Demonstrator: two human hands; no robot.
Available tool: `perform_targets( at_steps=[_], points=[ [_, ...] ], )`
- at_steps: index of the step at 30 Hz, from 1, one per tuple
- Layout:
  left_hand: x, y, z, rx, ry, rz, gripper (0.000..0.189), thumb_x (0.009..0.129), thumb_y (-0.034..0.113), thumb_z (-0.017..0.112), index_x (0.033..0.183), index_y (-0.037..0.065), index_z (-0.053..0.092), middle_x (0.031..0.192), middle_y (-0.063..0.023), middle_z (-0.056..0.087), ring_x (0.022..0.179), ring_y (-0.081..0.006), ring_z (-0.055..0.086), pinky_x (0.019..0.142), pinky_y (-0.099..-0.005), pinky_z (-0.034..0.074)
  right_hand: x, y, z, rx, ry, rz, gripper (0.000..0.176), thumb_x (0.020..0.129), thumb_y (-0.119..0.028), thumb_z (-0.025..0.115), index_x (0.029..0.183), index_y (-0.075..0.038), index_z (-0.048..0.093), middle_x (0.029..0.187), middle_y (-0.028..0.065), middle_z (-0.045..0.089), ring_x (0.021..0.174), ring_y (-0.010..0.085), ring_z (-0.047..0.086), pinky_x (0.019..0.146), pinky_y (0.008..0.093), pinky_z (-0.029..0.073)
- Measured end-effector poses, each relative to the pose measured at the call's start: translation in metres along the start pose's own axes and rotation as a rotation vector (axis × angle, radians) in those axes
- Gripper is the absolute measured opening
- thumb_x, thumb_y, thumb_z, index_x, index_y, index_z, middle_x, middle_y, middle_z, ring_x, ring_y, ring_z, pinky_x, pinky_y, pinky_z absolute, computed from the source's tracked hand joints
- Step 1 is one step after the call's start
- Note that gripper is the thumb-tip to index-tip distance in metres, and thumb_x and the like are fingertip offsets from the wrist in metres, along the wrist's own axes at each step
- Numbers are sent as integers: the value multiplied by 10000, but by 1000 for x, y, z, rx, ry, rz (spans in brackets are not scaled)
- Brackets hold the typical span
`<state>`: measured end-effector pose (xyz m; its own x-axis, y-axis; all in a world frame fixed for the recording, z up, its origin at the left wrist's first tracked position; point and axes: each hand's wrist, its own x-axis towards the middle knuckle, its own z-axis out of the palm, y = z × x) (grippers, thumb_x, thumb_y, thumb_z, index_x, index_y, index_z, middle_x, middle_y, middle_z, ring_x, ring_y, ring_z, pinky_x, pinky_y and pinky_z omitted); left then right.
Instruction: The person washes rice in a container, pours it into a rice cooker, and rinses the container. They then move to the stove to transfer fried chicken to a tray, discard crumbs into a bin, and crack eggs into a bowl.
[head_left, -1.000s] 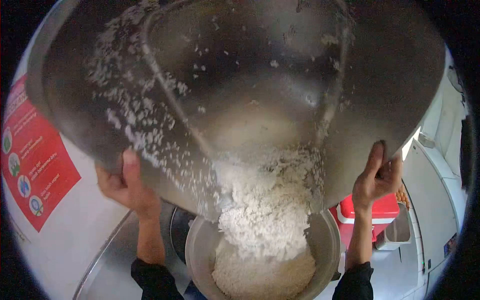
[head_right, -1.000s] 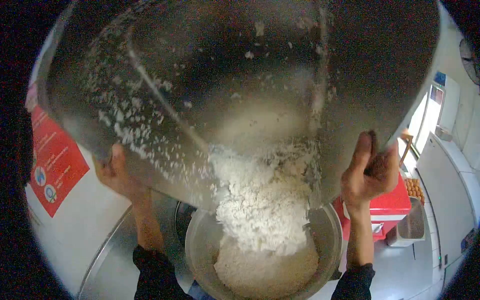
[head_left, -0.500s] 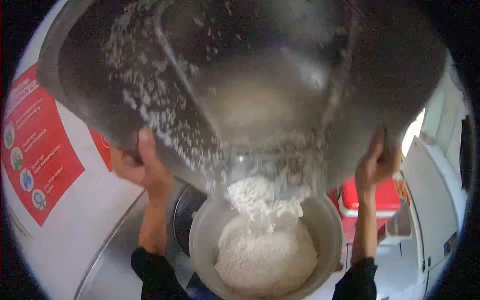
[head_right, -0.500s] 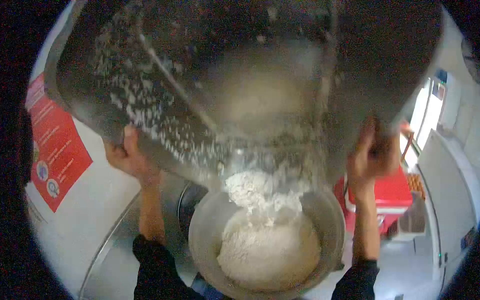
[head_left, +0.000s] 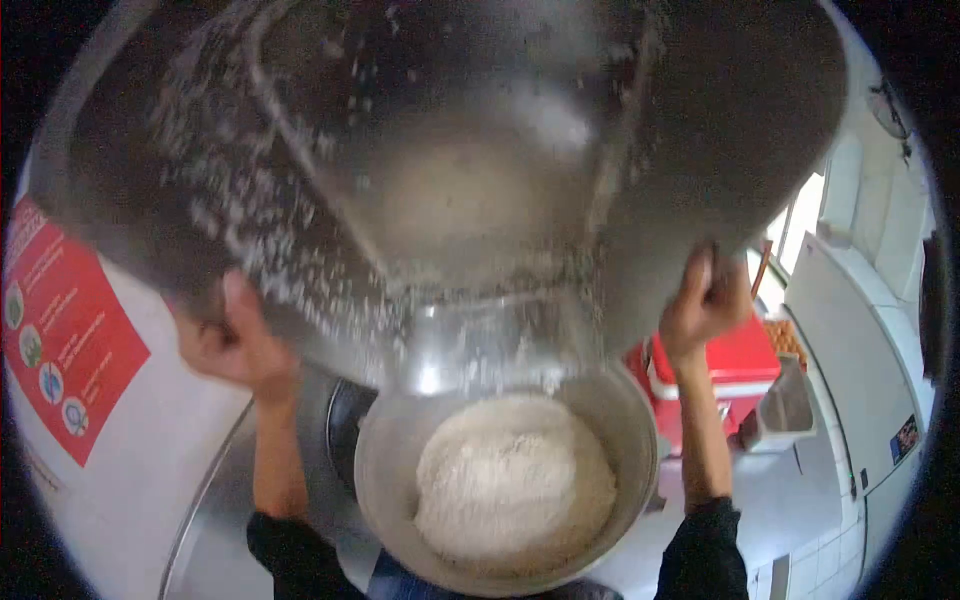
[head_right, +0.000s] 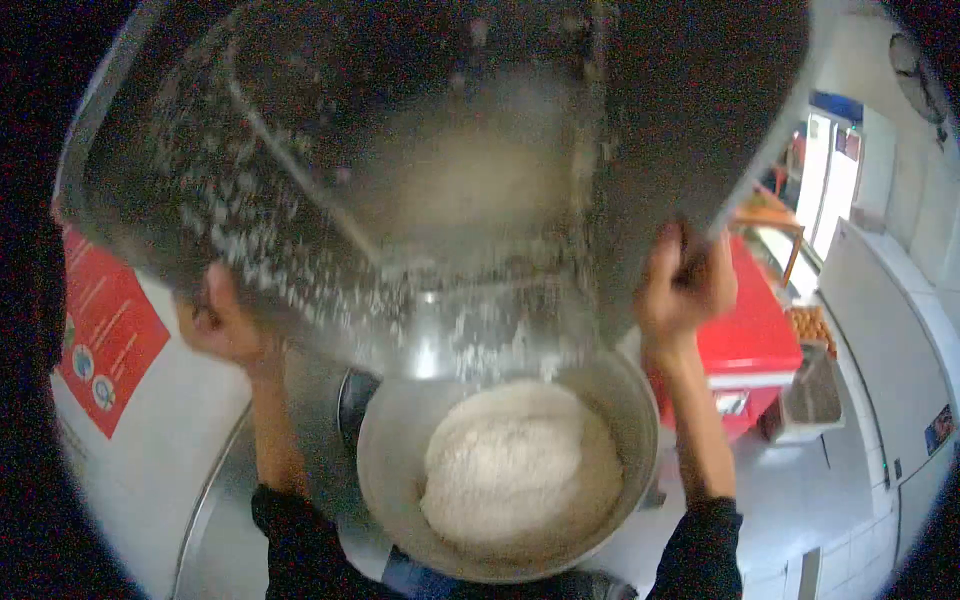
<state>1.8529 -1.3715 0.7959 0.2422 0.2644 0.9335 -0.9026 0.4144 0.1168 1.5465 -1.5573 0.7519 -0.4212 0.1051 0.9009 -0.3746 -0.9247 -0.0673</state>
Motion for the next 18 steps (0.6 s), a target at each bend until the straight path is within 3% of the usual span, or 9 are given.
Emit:
perform_targets(
  at_steps=[1, 4, 6, 7, 10, 12, 14, 15, 18],
  points=[
    [-12, 6, -12, 22, -44, -15, 200, 866, 96, 591, 1004, -45, 555, 879, -105, 623, 758, -125, 575, 703, -267, 462, -2, -4, 0, 67, -49, 178, 182, 923, -79, 547, 754, -16, 525, 648, -17, 486, 576, 31, 394, 510, 207, 305],
    [0, 30, 27, -202, 145, 67, 148, 873, 91, 582, 947, -34, 553, 813, -65, 599, 679, -88, 515, 628, -232, 420, -7, 8, -7, 194, 63, 156, 137, 887, -112, 593, 956, 0, 627, 677, 1, 564, 569, 54, 452, 508, 225, 345],
    [-5, 21, 23, -34, -26, 110, 153, 866, 111, 602, 914, -23, 547, 738, -24, 570, 613, -76, 460, 563, -224, 378, -30, 5, -21, -4, -44, 203, 141, 887, -111, 592, 958, 2, 640, 646, -20, 547, 546, 45, 427, 509, 212, 340],
    [-11, 23, 10, 35, -96, 28, 233, 881, 148, 605, 1042, -18, 575, 925, -62, 612, 753, -108, 513, 678, -242, 421, -32, 0, -25, 13, -47, 251, 136, 886, -114, 595, 942, 1, 642, 633, -31, 534, 535, 39, 409, 503, 206, 327],
    [-29, 25, 2, 137, 3, 107, 229, 872, 133, 607, 1042, -19, 580, 928, -69, 624, 762, -111, 535, 675, -244, 440, 4, 18, -10, 83, 46, 188, 124, 886, -117, 600, 905, -1, 637, 625, -43, 521, 528, 32, 383, 495, 201, 305],
    [-38, 37, -1, 81, -99, -42, 243, 848, 149, 623, 1017, -23, 601, 930, -75, 640, 772, -123, 567, 675, -253, 464, -15, 10, -25, 70, -24, 267, 120, 887, -117, 602, 861, -2, 624, 633, -41, 521, 537, 28, 370, 489, 203, 288],
    [-26, 47, 13, -216, -33, 28, 281, 823, 158, 622, 1030, -32, 604, 945, -84, 648, 786, -134, 587, 694, -267, 479, -13, 9, -30, 149, 76, 185, 101, 891, -91, 594, 876, 3, 629, 641, -34, 531, 553, 41, 375, 500, 205, 291],
    [-27, 35, 3, 20, -66, 40, 288, 816, 160, 604, 1027, -36, 604, 946, -92, 648, 796, -138, 587, 717, -269, 475, -8, 15, -27, 101, 72, 178, 102, 892, -92, 595, 875, 4, 627, 639, -31, 533, 556, 44, 381, 501, 209, 297],
    [-31, 30, -4, 109, -62, 73, 267, 817, 135, 598, 1022, -36, 600, 903, -78, 639, 762, -129, 571, 697, -260, 465, -28, -14, -43, 38, 44, 248, 114, 894, -98, 594, 868, 9, 620, 633, -24, 533, 558, 51, 389, 503, 219, 307]
  ],
)
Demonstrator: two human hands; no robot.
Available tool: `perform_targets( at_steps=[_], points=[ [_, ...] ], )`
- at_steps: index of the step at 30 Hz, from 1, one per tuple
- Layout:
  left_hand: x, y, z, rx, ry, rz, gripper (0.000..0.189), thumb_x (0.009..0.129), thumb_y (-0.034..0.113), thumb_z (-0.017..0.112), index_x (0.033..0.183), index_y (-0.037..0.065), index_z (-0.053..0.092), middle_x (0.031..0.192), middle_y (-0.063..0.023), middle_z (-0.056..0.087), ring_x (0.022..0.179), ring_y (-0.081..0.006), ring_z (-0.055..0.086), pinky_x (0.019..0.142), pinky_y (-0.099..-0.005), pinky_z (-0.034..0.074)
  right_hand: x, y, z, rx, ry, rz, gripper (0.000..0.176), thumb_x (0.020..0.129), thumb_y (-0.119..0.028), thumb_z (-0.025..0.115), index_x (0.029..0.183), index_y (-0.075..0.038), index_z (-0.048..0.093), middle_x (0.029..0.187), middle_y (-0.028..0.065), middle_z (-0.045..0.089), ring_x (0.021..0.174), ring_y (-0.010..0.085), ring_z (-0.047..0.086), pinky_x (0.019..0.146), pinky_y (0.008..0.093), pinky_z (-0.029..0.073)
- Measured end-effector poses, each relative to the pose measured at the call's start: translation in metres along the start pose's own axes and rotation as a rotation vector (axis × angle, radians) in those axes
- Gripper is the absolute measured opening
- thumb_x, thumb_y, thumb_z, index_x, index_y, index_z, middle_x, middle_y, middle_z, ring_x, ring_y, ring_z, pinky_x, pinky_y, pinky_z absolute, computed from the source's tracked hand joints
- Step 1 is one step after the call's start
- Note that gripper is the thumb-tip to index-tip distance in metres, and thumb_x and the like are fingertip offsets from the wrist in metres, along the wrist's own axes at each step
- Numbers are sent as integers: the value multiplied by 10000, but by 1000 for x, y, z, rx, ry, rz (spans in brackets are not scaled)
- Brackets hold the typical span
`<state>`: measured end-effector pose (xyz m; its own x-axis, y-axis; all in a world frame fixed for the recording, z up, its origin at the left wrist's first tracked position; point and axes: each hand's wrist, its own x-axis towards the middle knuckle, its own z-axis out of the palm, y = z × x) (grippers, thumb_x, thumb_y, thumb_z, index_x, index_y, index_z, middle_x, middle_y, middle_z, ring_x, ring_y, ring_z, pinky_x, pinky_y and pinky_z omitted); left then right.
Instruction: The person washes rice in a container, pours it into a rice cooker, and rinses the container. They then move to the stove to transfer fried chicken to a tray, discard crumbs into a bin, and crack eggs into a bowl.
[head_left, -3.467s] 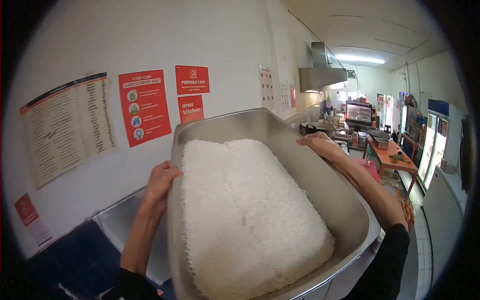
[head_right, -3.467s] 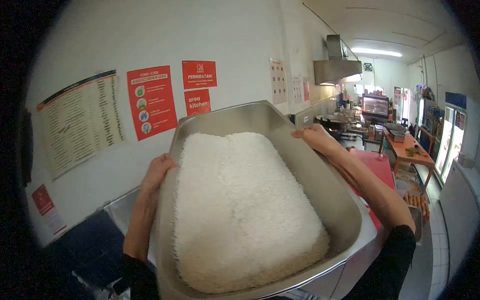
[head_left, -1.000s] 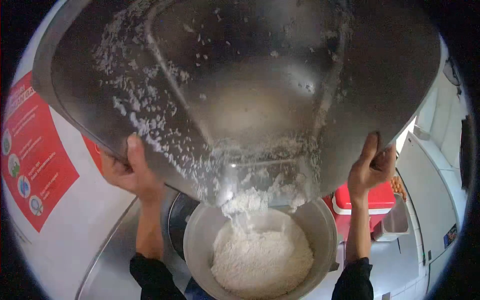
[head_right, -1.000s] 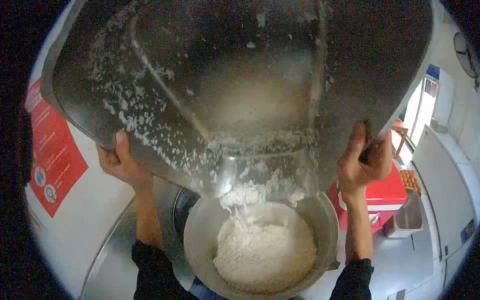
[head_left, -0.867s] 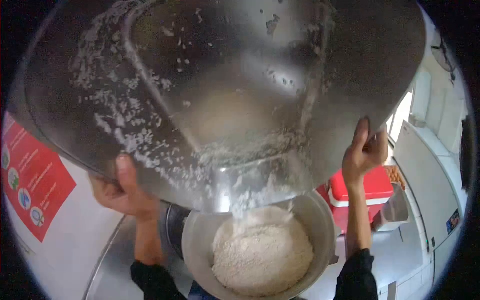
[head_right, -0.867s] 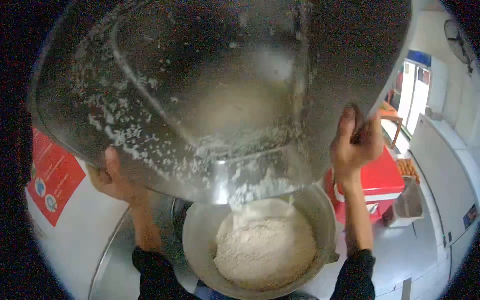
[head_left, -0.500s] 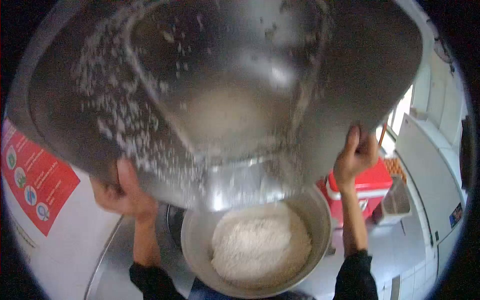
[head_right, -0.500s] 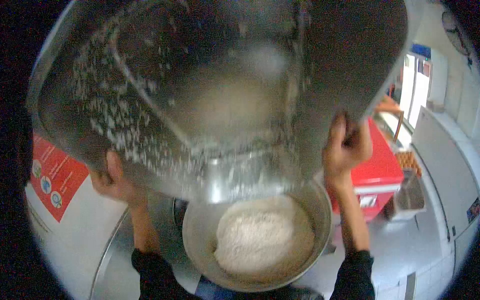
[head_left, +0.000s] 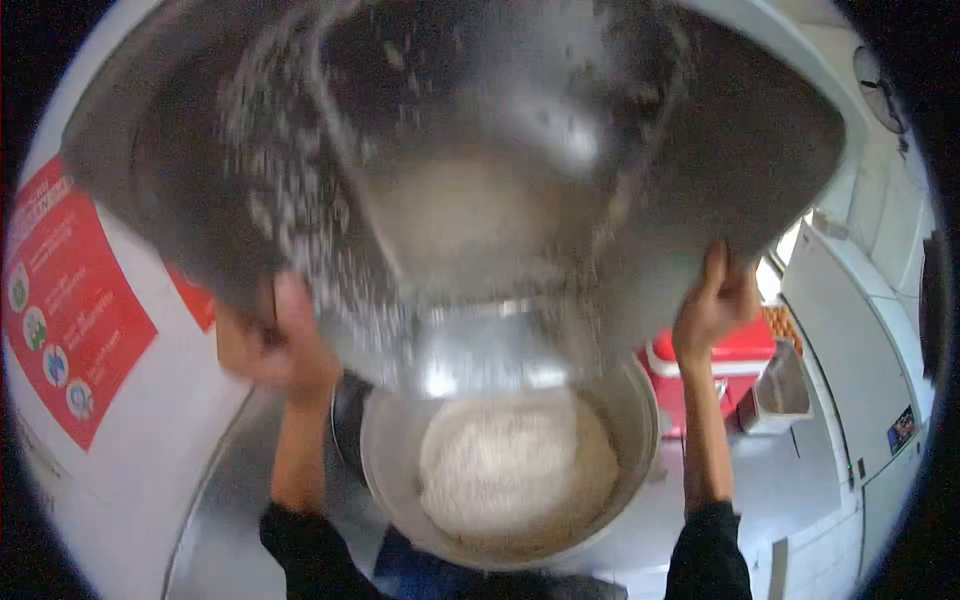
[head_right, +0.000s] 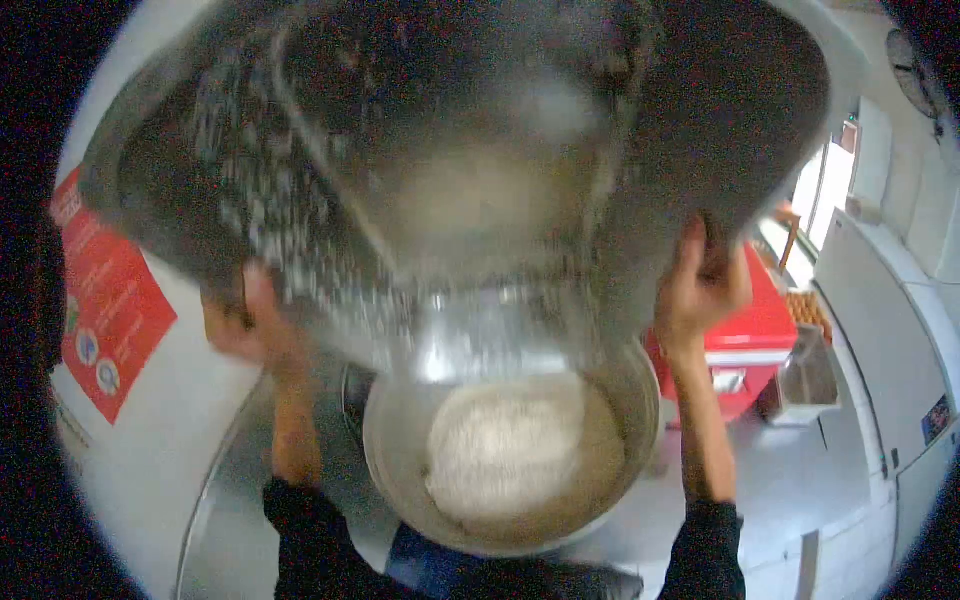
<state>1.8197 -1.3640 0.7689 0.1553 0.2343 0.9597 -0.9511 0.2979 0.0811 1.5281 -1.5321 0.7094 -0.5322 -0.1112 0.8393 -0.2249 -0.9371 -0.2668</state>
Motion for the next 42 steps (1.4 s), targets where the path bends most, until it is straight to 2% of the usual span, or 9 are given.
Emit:
perform_targets(
  at_steps=[9, 14, 16, 22, 24, 30, 36, 38, 42],
  points=[
    [7, -19, 33, -268, 71, 48, 173, 845, 117, 624, 744, 23, 519, 623, 25, 515, 531, -30, 417, 484, -195, 309, -2, 1, 8, 1, -15, 44, 137, 911, -108, 573, 821, -6, 582, 624, -43, 483, 566, 53, 379, 500, 229, 301],
    [-11, -18, 26, -260, -186, -113, 187, 865, 109, 588, 957, -55, 590, 819, -61, 621, 708, -108, 545, 656, -226, 437, -19, 6, -18, -92, -238, 173, 115, 903, -114, 588, 919, 0, 583, 708, -24, 536, 620, 56, 426, 537, 223, 322],
    [-16, -24, 27, -258, -3, 7, 131, 809, 91, 650, 780, -11, 573, 600, -26, 582, 500, -50, 493, 458, -202, 363, -51, 10, -15, 8, -12, 348, 126, 907, -133, 596, 893, -17, 549, 722, -25, 523, 628, 62, 404, 541, 230, 315],
    [7, -50, 59, -383, -69, -87, 163, 803, 118, 669, 816, -2, 560, 605, -20, 552, 511, -56, 488, 461, -193, 341, -22, -47, -22, -359, -84, 148, 280, 902, -159, 629, 671, -29, 536, 590, -63, 456, 551, 50, 339, 496, 238, 244],
    [20, -55, 72, -287, -142, -162, 198, 790, 126, 687, 888, -5, 575, 737, -72, 569, 654, -110, 542, 569, -233, 410, -8, -59, -17, -327, -107, 139, 290, 901, -193, 634, 675, -23, 567, 581, -74, 433, 547, 41, 319, 494, 244, 227],
    [52, -32, 69, -108, 52, 428, 451, 749, 162, 695, 1152, 13, 558, 1168, -169, 530, 1084, -288, 511, 934, -400, 420, 26, -55, 14, -215, -130, 100, 291, 892, -220, 650, 661, -46, 612, 534, -111, 367, 508, 8, 251, 466, 247, 144],
    [109, -34, 115, 229, -386, 701, 488, 806, 181, 599, 1267, 68, 488, 1283, -124, 501, 1164, -313, 493, 948, -421, 448, 56, -35, 40, -294, -185, -101, 302, 866, -163, 666, 622, -12, 571, 499, -44, 419, 496, 41, 324, 440, 253, 225],
    [112, -35, 123, 493, -955, 489, 625, 856, 282, 546, 1424, 138, 328, 1493, -175, 235, 1378, -360, 212, 1124, -525, 151, 51, -33, 43, -234, -183, -171, 255, 865, -112, 650, 643, -11, 573, 493, -42, 419, 482, 45, 326, 440, 247, 242],
    [102, -50, 137, 383, -534, 769, 495, 855, 247, 564, 1307, 74, 463, 1294, -152, 499, 1198, -323, 480, 994, -443, 413, 40, -15, 49, -174, -139, -89, 394, 872, -151, 669, 536, -40, 496, 506, -81, 399, 490, 24, 299, 458, 228, 213]
  ],
)
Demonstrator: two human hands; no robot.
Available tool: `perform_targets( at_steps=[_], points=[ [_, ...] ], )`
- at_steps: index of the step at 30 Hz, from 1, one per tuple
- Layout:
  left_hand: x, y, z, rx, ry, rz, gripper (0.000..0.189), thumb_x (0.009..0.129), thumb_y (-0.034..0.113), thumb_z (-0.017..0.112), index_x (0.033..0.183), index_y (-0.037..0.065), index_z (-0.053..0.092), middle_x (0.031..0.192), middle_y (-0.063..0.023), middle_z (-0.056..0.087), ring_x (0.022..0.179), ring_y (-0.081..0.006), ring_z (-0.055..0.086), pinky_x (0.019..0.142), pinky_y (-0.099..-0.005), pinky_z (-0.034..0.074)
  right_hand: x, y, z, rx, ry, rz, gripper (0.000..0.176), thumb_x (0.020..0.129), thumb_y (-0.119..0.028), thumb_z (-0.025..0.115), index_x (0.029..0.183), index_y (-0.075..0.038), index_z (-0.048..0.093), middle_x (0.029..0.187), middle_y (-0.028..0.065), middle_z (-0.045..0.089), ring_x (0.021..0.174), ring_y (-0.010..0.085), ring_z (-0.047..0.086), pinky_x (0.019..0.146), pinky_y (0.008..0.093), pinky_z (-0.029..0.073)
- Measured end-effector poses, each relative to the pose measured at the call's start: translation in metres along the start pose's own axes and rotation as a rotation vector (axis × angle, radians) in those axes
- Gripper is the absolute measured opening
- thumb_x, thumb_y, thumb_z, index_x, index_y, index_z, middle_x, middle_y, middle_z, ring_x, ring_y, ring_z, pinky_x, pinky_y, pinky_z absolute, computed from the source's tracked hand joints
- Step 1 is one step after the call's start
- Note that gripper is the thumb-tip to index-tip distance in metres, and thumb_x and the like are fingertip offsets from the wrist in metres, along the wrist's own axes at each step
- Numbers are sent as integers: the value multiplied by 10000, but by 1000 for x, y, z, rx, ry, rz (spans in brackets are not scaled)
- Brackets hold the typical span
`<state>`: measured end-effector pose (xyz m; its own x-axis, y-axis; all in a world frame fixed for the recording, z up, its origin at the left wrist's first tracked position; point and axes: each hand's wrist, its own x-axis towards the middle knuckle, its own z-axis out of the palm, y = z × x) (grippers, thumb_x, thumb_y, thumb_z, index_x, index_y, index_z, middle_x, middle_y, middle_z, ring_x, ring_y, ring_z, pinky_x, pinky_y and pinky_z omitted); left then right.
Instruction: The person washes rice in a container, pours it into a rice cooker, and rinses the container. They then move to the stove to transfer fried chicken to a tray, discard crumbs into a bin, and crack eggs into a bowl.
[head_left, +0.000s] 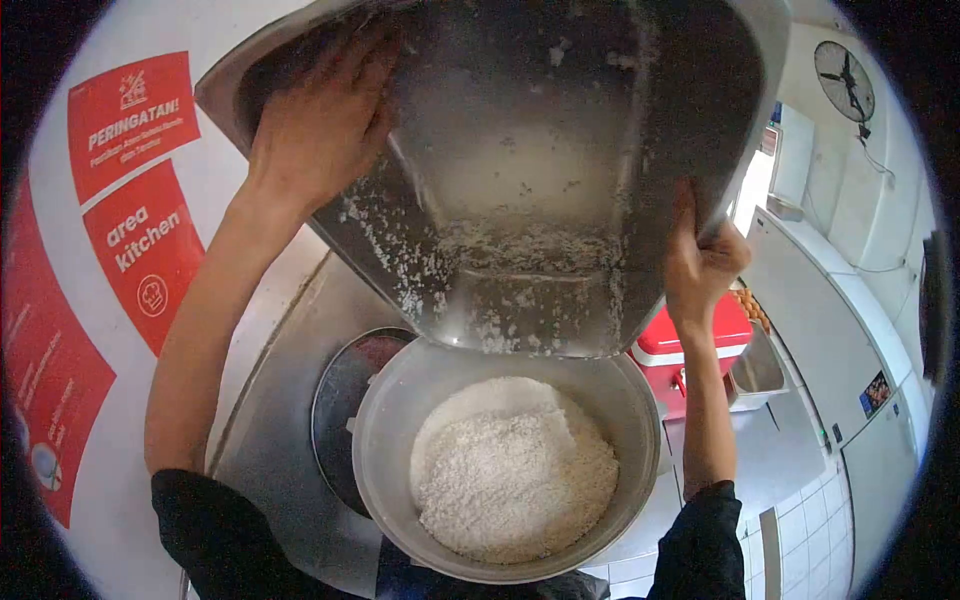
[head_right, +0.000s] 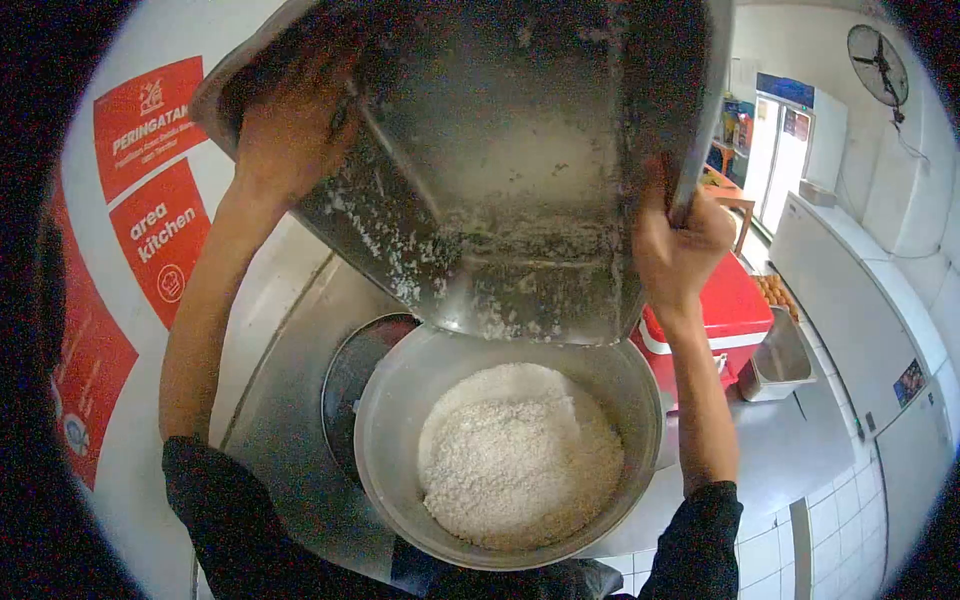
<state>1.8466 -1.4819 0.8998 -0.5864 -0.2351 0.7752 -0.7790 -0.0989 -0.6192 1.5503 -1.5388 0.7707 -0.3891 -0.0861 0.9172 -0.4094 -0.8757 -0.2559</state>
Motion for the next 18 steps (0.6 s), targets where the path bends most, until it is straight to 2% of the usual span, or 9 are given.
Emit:
perform_targets(
  at_steps=[2, 4, 6, 8, 10, 13, 15, 16, 18],
  points=[
    [-4, 5, 4, 22, -20, 1, 478, 849, 213, 557, 1296, 69, 469, 1288, -140, 503, 1190, -310, 485, 974, -421, 439, -5, 14, 3, -2, -6, 63, 401, 873, -141, 666, 529, -44, 485, 507, -83, 398, 492, 25, 295, 460, 227, 214],
    [-5, 8, 8, 47, -40, -3, 463, 842, 179, 550, 1284, 64, 475, 1282, -127, 507, 1181, -297, 490, 953, -399, 465, -11, 28, 4, 45, -58, 19, 273, 846, -77, 652, 603, -21, 540, 488, -48, 393, 478, 37, 295, 437, 247, 218],
    [-7, 7, 16, 24, -13, 52, 464, 850, 185, 550, 1294, 76, 472, 1279, -124, 510, 1171, -294, 499, 951, -398, 467, -14, 36, 9, -19, -51, -45, 312, 841, -81, 656, 572, -25, 507, 480, -53, 349, 472, 31, 274, 427, 253, 196],
    [-10, 7, 21, 30, -26, 56, 458, 848, 187, 554, 1287, 78, 482, 1273, -124, 516, 1166, -297, 503, 948, -399, 468, -23, 48, 14, 58, -63, 75, 324, 835, -80, 660, 563, -27, 492, 477, -54, 316, 464, 28, 258, 417, 251, 181],
    [-10, 7, 24, 47, -42, 57, 452, 847, 188, 558, 1281, 81, 493, 1267, -124, 522, 1161, -299, 506, 945, -401, 469, -22, 49, 19, 59, -45, 62, 332, 833, -83, 663, 557, -27, 488, 476, -56, 299, 457, 28, 252, 410, 249, 171],
    [-11, 4, 21, 56, -55, 57, 418, 839, 195, 570, 1240, 80, 536, 1227, -126, 550, 1134, -292, 529, 915, -390, 488, -18, 49, 25, 68, -75, 98, 301, 834, -80, 661, 576, -27, 515, 481, -66, 322, 464, 25, 264, 414, 245, 180],
    [-11, 4, 19, 19, -27, 92, 367, 828, 186, 579, 1180, 81, 580, 1174, -124, 580, 1089, -280, 560, 866, -375, 512, -18, 51, 30, 189, -54, 83, 254, 841, -80, 657, 616, -24, 553, 500, -78, 381, 475, 20, 291, 427, 222, 205],
    [-12, 4, 19, 42, -63, 95, 367, 828, 186, 579, 1180, 81, 580, 1174, -124, 580, 1089, -280, 560, 866, -375, 512, -18, 60, 23, 12, -138, 0, 192, 890, -88, 628, 707, -33, 638, 555, -81, 460, 508, 16, 325, 461, 202, 224],
    [-11, 4, 23, -13, 9, 124, 322, 818, 183, 589, 1124, 83, 607, 1113, -108, 610, 1047, -266, 585, 818, -359, 531, -19, 56, 34, 134, -41, 10, 161, 891, -89, 628, 746, -27, 659, 558, -81, 468, 509, 12, 334, 467, 196, 224]
  ],
)
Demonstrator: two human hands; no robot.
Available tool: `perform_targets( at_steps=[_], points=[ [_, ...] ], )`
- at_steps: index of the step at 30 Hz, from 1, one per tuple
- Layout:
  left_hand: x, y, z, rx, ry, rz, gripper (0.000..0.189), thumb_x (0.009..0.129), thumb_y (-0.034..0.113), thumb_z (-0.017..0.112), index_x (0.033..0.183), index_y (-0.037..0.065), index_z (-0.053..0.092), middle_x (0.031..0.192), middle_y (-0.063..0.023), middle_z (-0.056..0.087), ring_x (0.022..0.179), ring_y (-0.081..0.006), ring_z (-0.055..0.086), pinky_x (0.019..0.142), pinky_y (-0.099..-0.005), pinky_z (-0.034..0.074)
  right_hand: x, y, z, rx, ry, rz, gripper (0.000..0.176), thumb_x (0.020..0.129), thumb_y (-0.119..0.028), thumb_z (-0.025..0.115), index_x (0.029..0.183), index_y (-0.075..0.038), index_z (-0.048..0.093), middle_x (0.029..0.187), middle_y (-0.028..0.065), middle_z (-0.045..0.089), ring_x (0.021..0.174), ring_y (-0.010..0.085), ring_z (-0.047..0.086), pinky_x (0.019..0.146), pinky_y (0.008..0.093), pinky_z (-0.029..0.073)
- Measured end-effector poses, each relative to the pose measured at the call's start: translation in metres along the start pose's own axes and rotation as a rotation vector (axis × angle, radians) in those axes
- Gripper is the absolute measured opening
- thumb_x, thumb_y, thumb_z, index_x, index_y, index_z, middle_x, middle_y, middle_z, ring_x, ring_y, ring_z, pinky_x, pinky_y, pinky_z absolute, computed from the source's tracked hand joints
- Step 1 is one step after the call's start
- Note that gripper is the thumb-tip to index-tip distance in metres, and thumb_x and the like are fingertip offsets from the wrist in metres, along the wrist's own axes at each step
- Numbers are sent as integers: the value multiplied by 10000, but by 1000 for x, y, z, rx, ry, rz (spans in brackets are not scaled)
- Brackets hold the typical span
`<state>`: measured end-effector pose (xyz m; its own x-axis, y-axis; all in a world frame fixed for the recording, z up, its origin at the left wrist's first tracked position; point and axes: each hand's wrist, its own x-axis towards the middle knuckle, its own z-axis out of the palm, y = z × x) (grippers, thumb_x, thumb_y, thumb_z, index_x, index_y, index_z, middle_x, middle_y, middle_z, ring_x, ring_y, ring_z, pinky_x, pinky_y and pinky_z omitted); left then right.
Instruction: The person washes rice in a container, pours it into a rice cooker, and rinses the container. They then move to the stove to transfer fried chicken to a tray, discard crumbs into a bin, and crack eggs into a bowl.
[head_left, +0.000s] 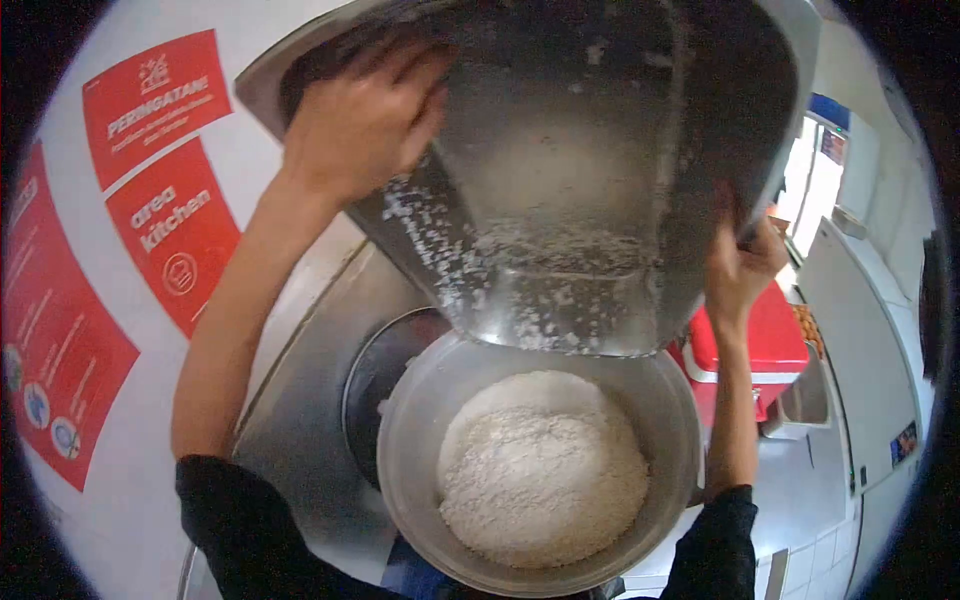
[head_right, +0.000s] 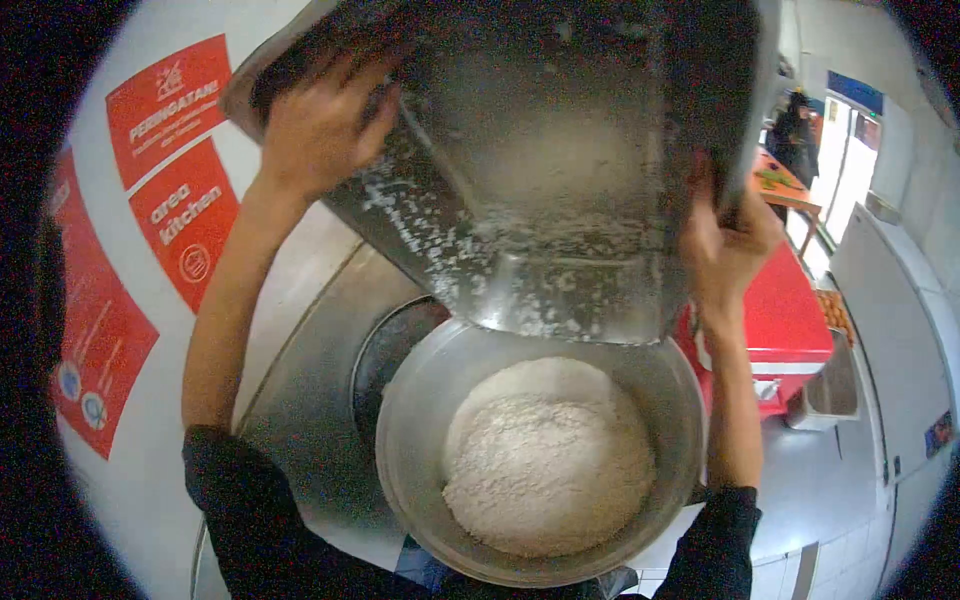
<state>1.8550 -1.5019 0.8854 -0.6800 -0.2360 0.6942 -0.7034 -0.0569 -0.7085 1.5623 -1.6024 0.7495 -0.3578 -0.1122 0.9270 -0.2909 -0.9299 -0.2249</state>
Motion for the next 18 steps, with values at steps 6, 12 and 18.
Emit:
perform_targets(
  at_steps=[6, 12, 18],
  points=[
    [0, 4, 0, -70, 52, 73, 336, 772, 173, 613, 1090, 63, 612, 1071, -112, 621, 1027, -267, 593, 802, -353, 531, -4, 3, -1, -80, -90, -9, 182, 895, -110, 630, 734, -29, 651, 544, -87, 430, 508, 7, 311, 469, 214, 195],
    [-15, -1, 20, 111, -170, -129, 506, 766, 143, 604, 1246, 20, 502, 1280, -153, 505, 1180, -301, 493, 984, -425, 414, -7, -4, 6, -72, -100, 28, 221, 902, -125, 625, 704, -29, 635, 536, -96, 415, 506, 2, 297, 463, 209, 179],
    [-18, 2, 25, 71, -295, -189, 513, 861, 222, 538, 1320, 18, 428, 1335, -199, 447, 1226, -367, 432, 1052, -472, 330, -8, 6, 5, -80, -84, 32, 198, 892, -121, 637, 736, 1, 650, 544, -91, 441, 510, -4, 316, 461, 199, 196]
  ],
)
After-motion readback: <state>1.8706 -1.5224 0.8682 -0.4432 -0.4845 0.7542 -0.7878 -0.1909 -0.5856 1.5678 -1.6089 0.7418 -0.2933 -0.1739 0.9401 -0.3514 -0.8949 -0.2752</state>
